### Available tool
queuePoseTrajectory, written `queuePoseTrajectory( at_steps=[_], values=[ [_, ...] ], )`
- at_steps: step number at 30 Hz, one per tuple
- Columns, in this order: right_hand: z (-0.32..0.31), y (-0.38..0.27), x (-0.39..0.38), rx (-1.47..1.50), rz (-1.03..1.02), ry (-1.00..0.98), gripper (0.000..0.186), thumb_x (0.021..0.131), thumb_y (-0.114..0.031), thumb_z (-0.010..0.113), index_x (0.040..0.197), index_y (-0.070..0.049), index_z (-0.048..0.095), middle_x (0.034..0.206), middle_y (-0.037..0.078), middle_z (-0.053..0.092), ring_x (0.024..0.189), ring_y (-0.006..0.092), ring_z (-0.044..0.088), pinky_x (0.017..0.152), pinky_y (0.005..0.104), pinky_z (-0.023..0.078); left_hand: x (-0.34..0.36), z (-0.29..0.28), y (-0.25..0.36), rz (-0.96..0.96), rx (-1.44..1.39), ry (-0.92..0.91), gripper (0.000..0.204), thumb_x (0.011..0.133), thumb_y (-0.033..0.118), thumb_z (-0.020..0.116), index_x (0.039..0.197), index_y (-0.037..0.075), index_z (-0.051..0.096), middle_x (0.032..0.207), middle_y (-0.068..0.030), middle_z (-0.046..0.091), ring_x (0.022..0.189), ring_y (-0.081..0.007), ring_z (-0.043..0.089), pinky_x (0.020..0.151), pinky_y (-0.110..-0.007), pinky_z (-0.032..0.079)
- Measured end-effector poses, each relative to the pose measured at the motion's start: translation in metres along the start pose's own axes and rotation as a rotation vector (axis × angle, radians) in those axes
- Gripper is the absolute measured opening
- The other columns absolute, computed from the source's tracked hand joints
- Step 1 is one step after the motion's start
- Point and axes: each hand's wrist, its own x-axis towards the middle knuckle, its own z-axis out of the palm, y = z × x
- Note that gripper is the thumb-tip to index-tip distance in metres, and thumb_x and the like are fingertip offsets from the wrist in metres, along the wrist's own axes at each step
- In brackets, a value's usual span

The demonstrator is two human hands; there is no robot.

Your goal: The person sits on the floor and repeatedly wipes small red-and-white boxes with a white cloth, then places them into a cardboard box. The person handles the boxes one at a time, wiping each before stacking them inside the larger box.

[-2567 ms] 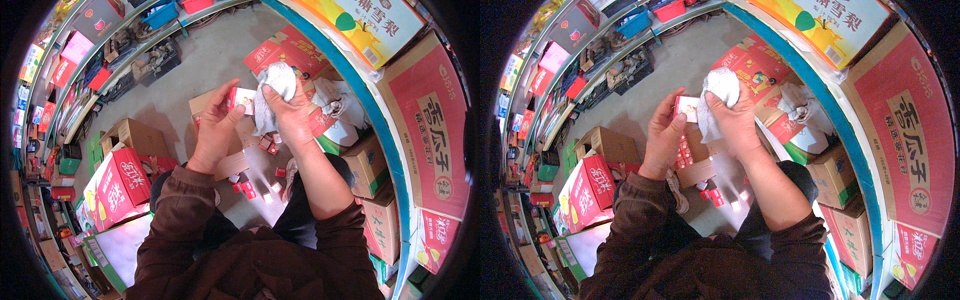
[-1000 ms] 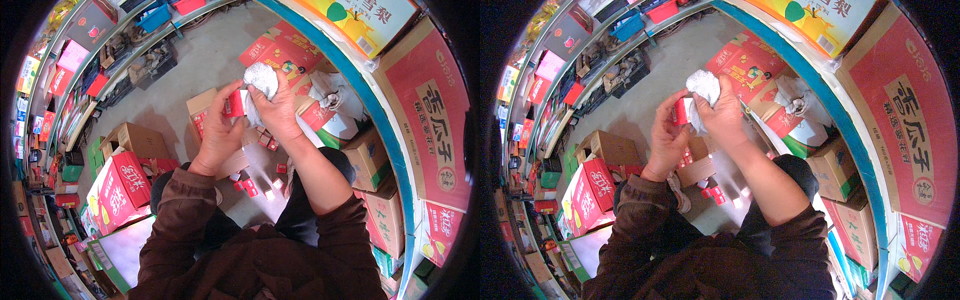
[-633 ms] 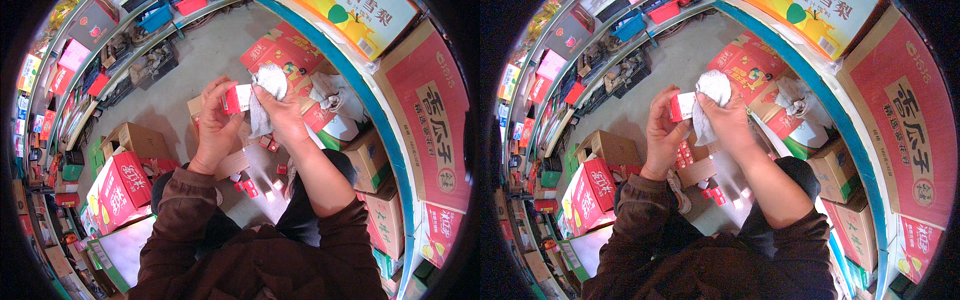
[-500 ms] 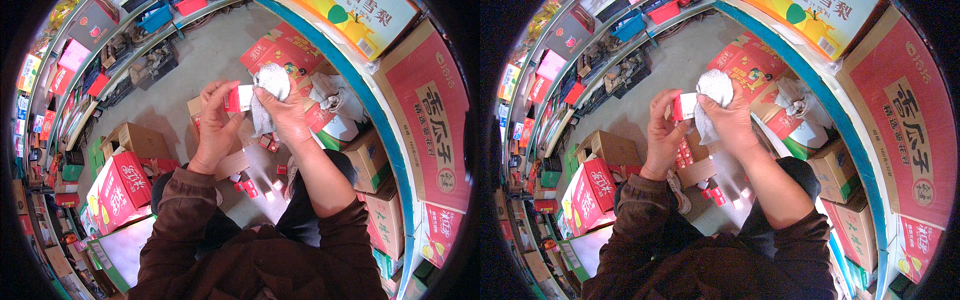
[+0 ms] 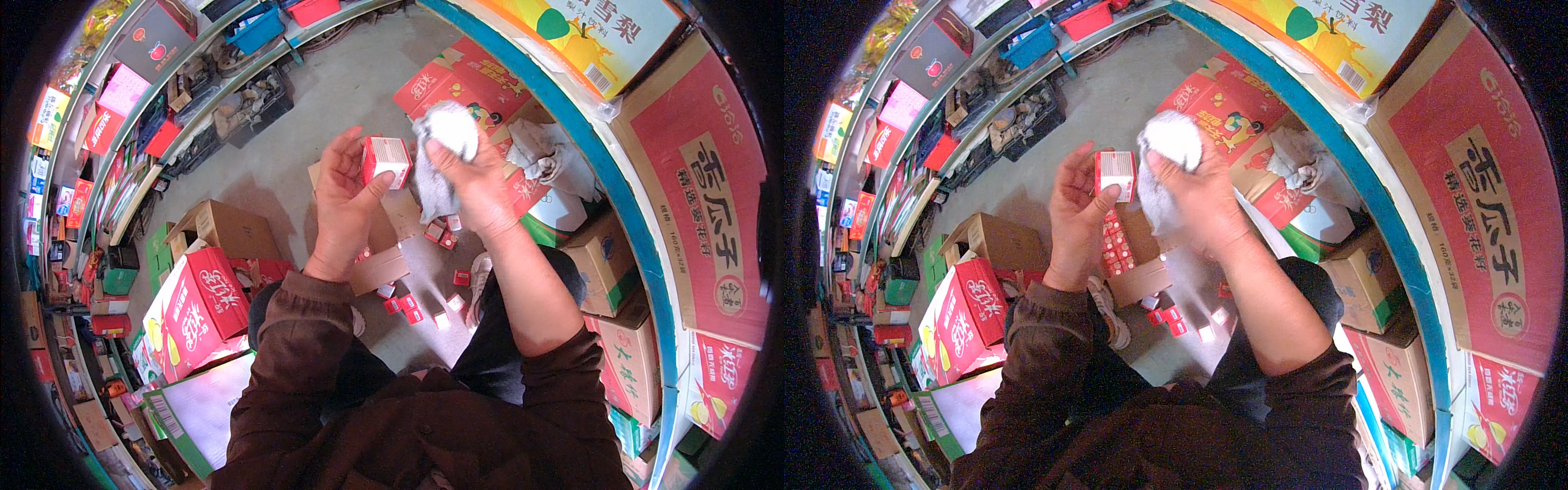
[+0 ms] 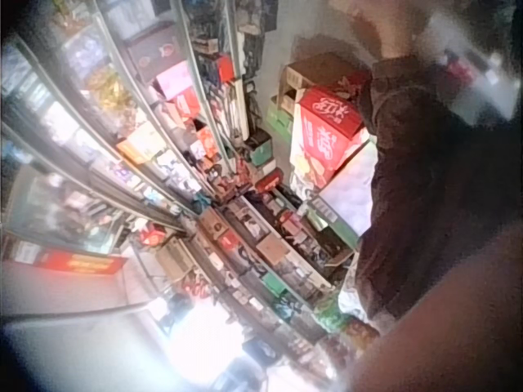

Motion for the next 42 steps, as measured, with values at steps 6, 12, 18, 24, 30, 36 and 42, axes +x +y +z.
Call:
queuePoseTrajectory(
  at_steps=[6,12,18,24,30,36,42],
  values=[
    [-0.009,-0.016,0.005,-0.011,0.036,-0.026,0.053,0.085,-0.024,0.066,0.128,-0.004,0.042,0.11,0.009,0.059,0.096,0.0169,0.059,0.083,0.0311,0.049,-0.003,0.001,-0.004,0.111,0.13,-0.093,0.062,0.074,-0.015,0.062,0.13,0.003,0.04,0.124,-0.0092,0.048,0.116,-0.0182,0.049,0.099,-0.031,0.041],
    [-0.001,0.007,-0.002,-0.352,-0.045,-0.206,0.061,0.079,-0.01,0.072,0.13,-0.006,0.039,0.115,0.005,0.055,0.106,0.0145,0.053,0.091,0.0296,0.045,-0.007,0.004,-0.015,0.131,0.273,-0.126,0.06,0.073,-0.018,0.057,0.128,0.002,0.042,0.124,-0.0083,0.048,0.117,-0.0182,0.048,0.099,-0.031,0.041],
    [0.001,0.024,0.005,-0.24,-0.122,-0.099,0.051,0.082,-0.004,0.067,0.126,-0.006,0.041,0.106,0.004,0.059,0.099,0.0115,0.055,0.085,0.0278,0.047,-0.013,0.006,-0.006,0.118,0.295,-0.167,0.06,0.073,-0.018,0.058,0.127,0.001,0.042,0.123,-0.0078,0.049,0.115,-0.0176,0.049,0.098,-0.03,0.041],
    [0.003,0.024,0.012,-0.389,-0.257,0.106,0.042,0.084,-0.002,0.065,0.121,-0.006,0.045,0.101,0.004,0.06,0.092,0.0119,0.058,0.079,0.0273,0.049,-0.01,0.011,-0.004,0.118,0.211,-0.167,0.06,0.073,-0.017,0.06,0.127,0.002,0.043,0.125,-0.0083,0.05,0.115,-0.0172,0.05,0.098,-0.031,0.041],
    [-0.004,0.004,0.012,0.178,0.021,0.157,0.033,0.085,-0.008,0.063,0.116,-0.006,0.05,0.101,0.008,0.063,0.087,0.018,0.063,0.074,0.0328,0.053,-0.002,0.005,0.001,-0.045,-0.208,-0.08,0.045,0.085,0.001,0.058,0.128,0.003,0.043,0.123,-0.0108,0.053,0.113,-0.0241,0.053,0.1,-0.04,0.043],
    [-0.007,-0.012,0.012,0.207,0.048,0.194,0.035,0.087,-0.016,0.063,0.118,-0.009,0.05,0.1,0.005,0.063,0.085,0.0166,0.061,0.074,0.0312,0.051,0.0,0.001,0.0,-0.267,-0.545,-0.053,0.036,0.095,0.022,0.049,0.125,0.003,0.046,0.123,-0.0125,0.054,0.113,-0.028,0.054,0.1,-0.046,0.042],
    [0.006,0.004,0.001,-0.075,-0.227,-0.013,0.045,0.086,-0.014,0.064,0.126,-0.007,0.043,0.108,0.005,0.059,0.097,0.0132,0.057,0.084,0.0297,0.048,-0.003,0.008,-0.009,-0.264,-0.479,-0.015,0.031,0.097,0.023,0.045,0.121,0.004,0.05,0.121,-0.0099,0.056,0.11,-0.0236,0.056,0.095,-0.041,0.045]
  ],
)
